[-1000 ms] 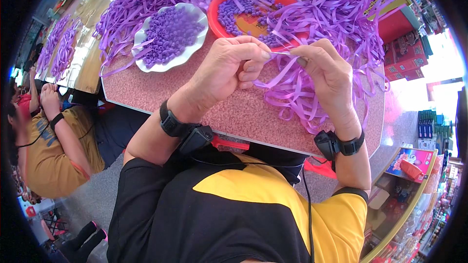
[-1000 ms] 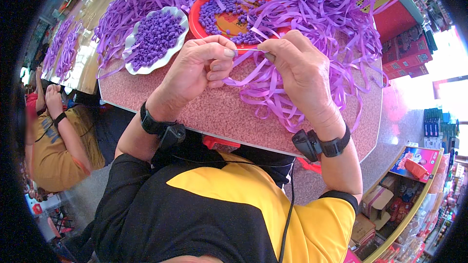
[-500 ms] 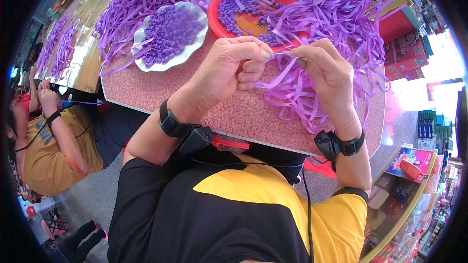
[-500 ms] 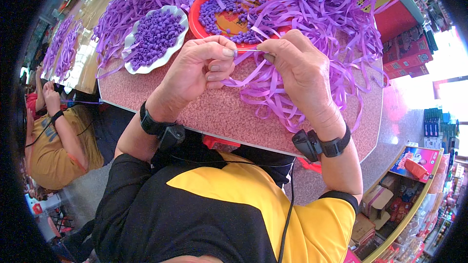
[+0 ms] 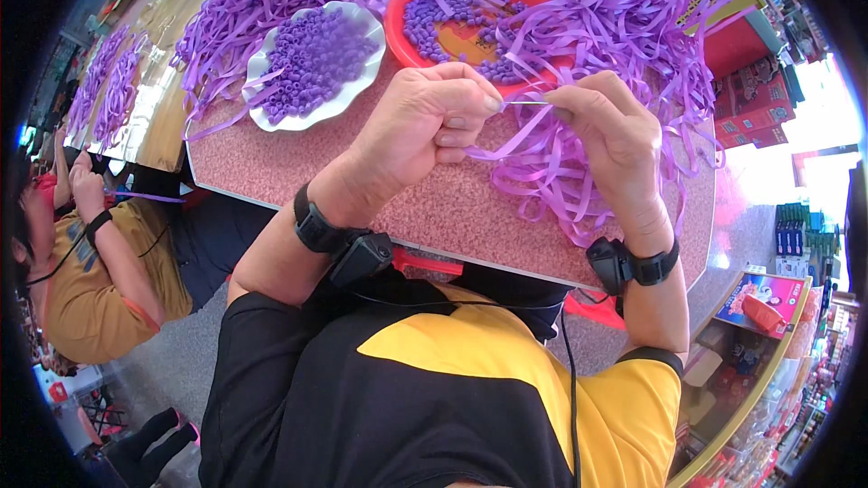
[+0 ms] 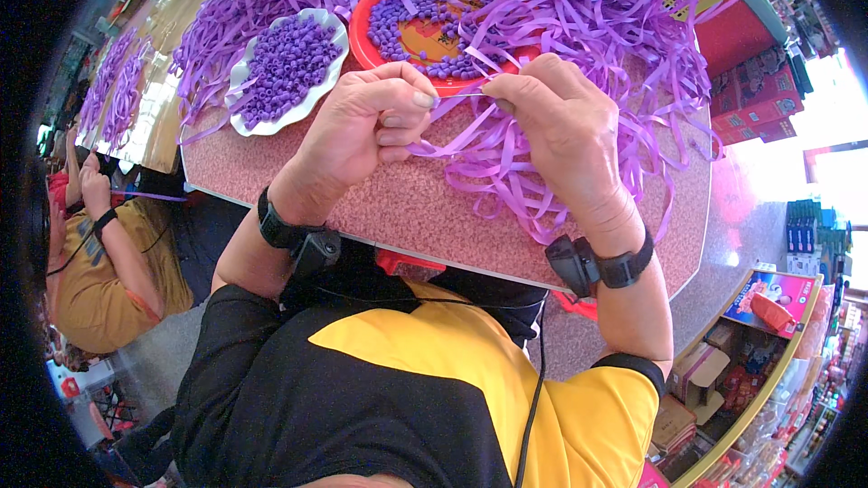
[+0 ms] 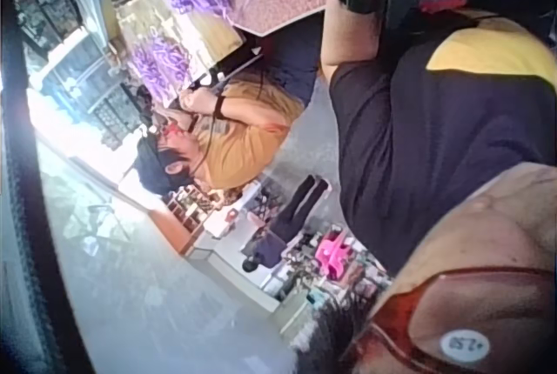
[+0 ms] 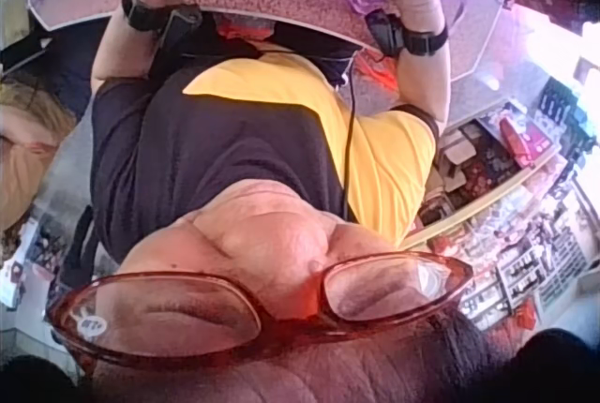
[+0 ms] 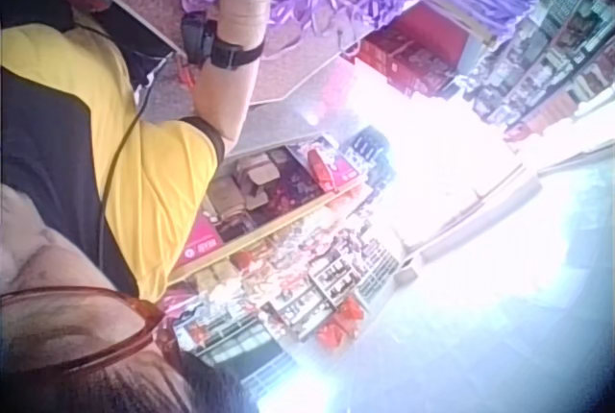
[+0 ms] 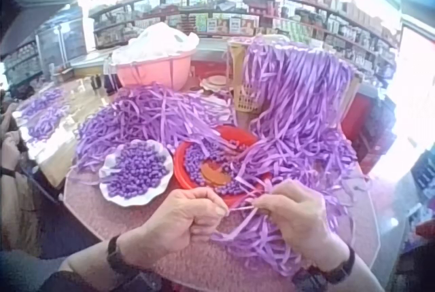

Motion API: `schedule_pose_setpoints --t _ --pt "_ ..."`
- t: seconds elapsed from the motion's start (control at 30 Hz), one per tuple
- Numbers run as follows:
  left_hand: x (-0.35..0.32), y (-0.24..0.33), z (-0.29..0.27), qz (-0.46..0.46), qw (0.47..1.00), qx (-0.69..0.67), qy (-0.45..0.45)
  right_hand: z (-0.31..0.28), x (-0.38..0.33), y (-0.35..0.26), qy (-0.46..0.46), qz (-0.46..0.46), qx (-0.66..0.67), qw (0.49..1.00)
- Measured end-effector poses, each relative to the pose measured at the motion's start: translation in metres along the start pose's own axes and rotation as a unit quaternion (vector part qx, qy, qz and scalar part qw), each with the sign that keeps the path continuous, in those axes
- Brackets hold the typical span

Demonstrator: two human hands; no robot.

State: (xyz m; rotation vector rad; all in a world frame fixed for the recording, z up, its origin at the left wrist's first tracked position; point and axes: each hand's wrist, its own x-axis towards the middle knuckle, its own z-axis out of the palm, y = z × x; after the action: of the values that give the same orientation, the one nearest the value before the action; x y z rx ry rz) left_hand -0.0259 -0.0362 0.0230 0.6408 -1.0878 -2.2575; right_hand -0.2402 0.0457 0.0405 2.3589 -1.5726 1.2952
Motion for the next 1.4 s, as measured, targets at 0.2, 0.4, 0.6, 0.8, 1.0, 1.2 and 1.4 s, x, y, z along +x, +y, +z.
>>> schedule_pose_setpoints --t 0.2,0.4,0.6,0.8,1.0,1.2,1.4 --pt "-0.001 0.002 0.007 0.011 0.997 0.055 0.048 -0.002 0.001 -0.001 -0.007 -0.023 -0.049 0.999" --pt "0.0 0.002 0.001 0.035 0.995 0.054 0.082 -0.012 0.007 -0.002 -0.024 0.007 -0.094 0.995" --pt "0.001 0.001 0.001 0.029 0.994 0.056 0.086 -0.017 0.008 0.0 -0.059 -0.042 -0.153 0.986" --pt "0.001 -0.001 0.006 0.027 0.994 0.073 0.073 0.0 0.006 -0.01 -0.063 -0.04 -0.102 0.992" --pt "-0.002 0.003 0.012 0.029 0.995 0.074 0.062 -0.011 0.003 -0.018 -0.1 0.083 0.029 0.991" --pt "0.0 -0.011 0.02 0.144 0.956 0.254 0.027 -0.012 -0.001 -0.02 -0.101 0.123 0.02 0.987" --pt "0.001 -0.019 0.022 0.185 0.955 0.226 0.053 -0.014 -0.002 -0.024 -0.06 0.07 -0.003 0.996"
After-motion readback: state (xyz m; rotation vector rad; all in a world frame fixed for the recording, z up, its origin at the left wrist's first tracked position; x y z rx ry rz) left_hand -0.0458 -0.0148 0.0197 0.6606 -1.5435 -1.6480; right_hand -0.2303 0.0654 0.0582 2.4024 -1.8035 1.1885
